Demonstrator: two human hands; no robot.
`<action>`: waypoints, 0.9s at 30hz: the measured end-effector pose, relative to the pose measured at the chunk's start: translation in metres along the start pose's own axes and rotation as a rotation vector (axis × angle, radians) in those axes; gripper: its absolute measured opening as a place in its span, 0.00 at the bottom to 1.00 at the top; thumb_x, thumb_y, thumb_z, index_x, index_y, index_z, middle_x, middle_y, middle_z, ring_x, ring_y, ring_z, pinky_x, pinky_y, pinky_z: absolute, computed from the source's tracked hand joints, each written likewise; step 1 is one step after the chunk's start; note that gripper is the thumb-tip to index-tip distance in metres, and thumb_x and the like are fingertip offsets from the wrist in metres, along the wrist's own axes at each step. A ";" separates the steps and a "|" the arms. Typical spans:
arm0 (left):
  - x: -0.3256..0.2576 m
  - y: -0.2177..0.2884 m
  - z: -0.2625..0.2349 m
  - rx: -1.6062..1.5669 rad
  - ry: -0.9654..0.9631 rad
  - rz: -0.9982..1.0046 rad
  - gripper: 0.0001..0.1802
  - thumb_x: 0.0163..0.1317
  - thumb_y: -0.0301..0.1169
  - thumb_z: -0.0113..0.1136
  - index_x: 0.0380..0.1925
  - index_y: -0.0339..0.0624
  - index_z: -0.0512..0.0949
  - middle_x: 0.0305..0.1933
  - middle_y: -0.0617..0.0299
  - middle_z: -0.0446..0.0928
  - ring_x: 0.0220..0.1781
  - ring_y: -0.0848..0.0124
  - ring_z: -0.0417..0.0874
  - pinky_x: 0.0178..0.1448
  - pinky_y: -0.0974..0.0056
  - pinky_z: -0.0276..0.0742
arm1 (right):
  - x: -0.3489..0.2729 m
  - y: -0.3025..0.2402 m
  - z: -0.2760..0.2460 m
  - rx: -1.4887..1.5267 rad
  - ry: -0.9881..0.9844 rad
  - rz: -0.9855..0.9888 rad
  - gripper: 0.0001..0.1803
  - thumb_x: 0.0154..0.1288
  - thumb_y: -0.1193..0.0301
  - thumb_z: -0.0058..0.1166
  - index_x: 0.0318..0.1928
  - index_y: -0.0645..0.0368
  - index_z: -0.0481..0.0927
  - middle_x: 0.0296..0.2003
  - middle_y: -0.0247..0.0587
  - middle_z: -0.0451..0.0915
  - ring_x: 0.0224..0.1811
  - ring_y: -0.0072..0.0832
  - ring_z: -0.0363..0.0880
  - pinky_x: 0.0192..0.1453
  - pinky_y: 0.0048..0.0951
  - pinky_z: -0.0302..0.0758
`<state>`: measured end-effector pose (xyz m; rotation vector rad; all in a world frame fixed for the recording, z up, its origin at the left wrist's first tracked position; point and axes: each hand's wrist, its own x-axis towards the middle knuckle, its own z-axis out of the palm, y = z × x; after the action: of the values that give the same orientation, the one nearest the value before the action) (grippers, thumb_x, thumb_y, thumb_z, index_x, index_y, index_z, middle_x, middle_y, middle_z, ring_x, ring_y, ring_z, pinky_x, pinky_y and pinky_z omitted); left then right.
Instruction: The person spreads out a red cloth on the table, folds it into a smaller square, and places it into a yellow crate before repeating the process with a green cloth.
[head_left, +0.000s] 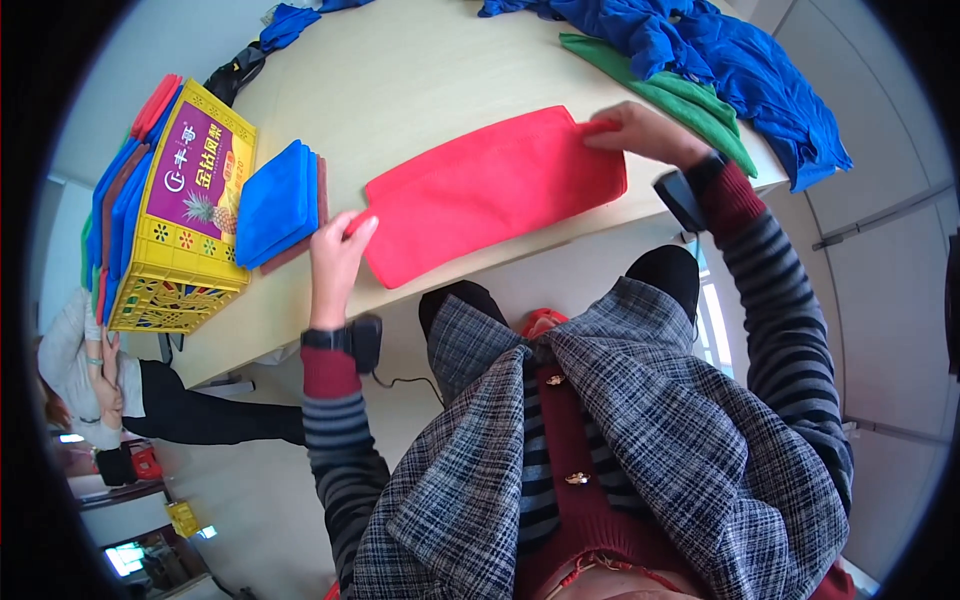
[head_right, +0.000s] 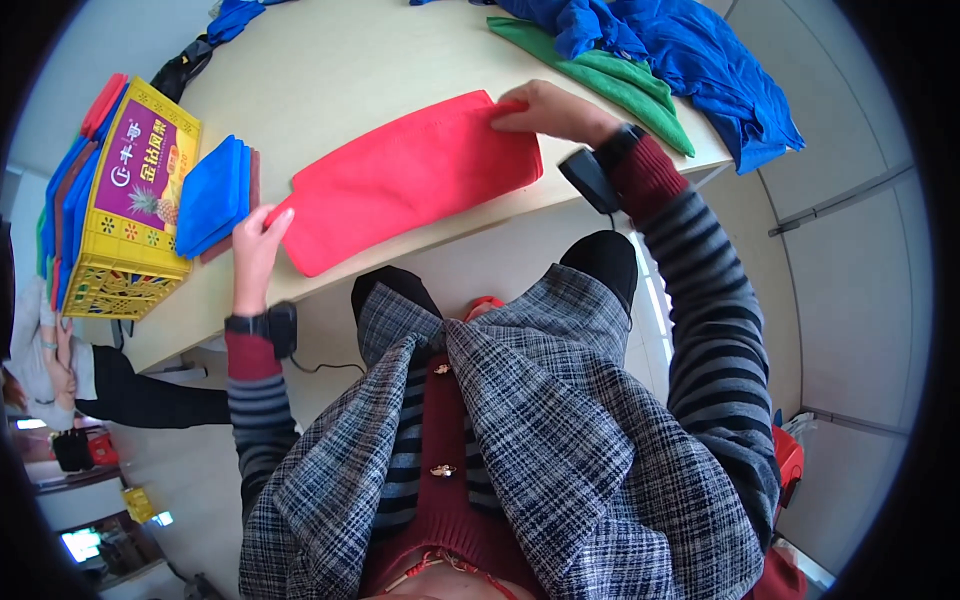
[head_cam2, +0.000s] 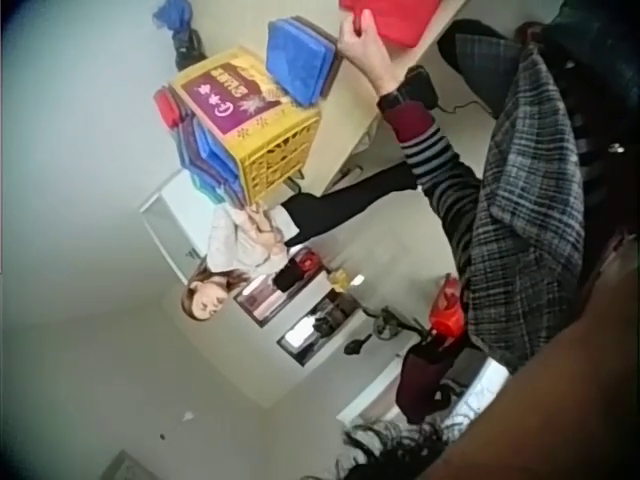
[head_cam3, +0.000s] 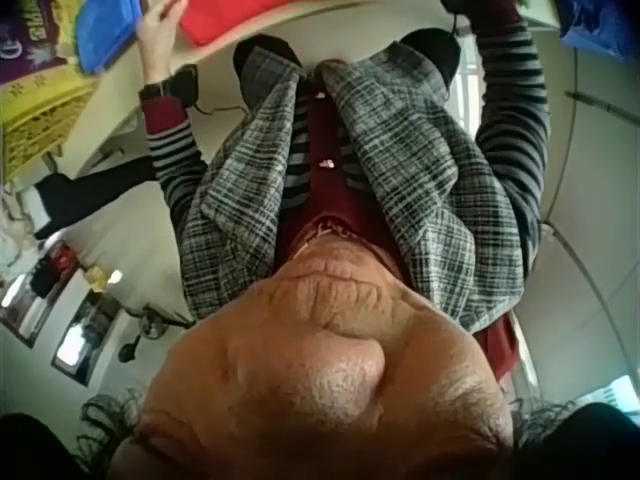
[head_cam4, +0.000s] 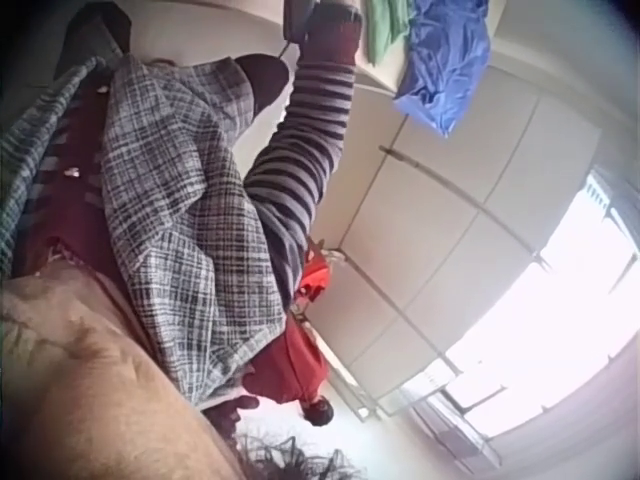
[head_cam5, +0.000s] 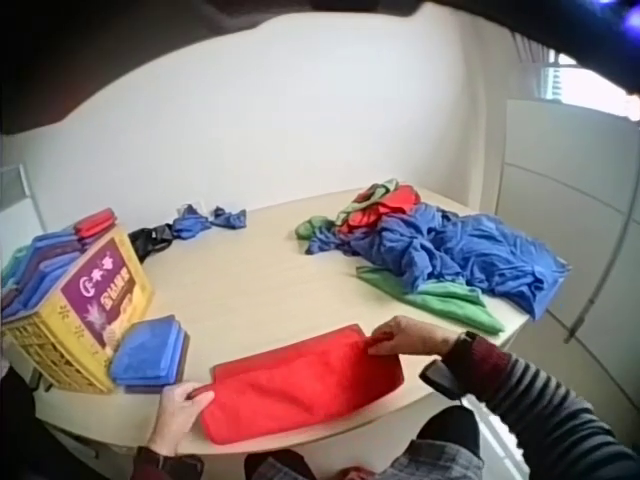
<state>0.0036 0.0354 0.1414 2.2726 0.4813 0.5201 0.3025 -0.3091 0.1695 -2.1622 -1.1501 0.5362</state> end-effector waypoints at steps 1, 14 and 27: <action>0.021 -0.014 0.009 -0.064 -0.010 -0.061 0.10 0.67 0.30 0.67 0.36 0.31 0.82 0.28 0.68 0.79 0.31 0.83 0.72 0.35 0.71 0.70 | 0.019 0.009 0.003 0.012 0.085 0.025 0.18 0.71 0.63 0.63 0.51 0.66 0.85 0.39 0.43 0.89 0.40 0.24 0.85 0.47 0.26 0.81; 0.064 -0.098 0.058 -0.251 0.136 -0.155 0.19 0.65 0.33 0.68 0.51 0.33 0.80 0.28 0.64 0.80 0.30 0.80 0.76 0.34 0.68 0.72 | 0.066 0.058 0.043 0.132 0.231 0.272 0.24 0.66 0.60 0.64 0.56 0.63 0.82 0.36 0.45 0.88 0.37 0.30 0.87 0.45 0.31 0.82; -0.043 -0.036 0.082 -0.214 0.325 -0.078 0.30 0.71 0.23 0.60 0.72 0.36 0.64 0.28 0.67 0.72 0.31 0.79 0.69 0.38 0.70 0.71 | -0.028 0.044 0.111 0.300 0.633 0.197 0.24 0.67 0.68 0.62 0.63 0.58 0.77 0.31 0.38 0.83 0.34 0.29 0.80 0.41 0.32 0.78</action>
<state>0.0012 -0.0095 0.0528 1.9642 0.6391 0.8648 0.2463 -0.3140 0.0612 -1.9716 -0.4824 0.0726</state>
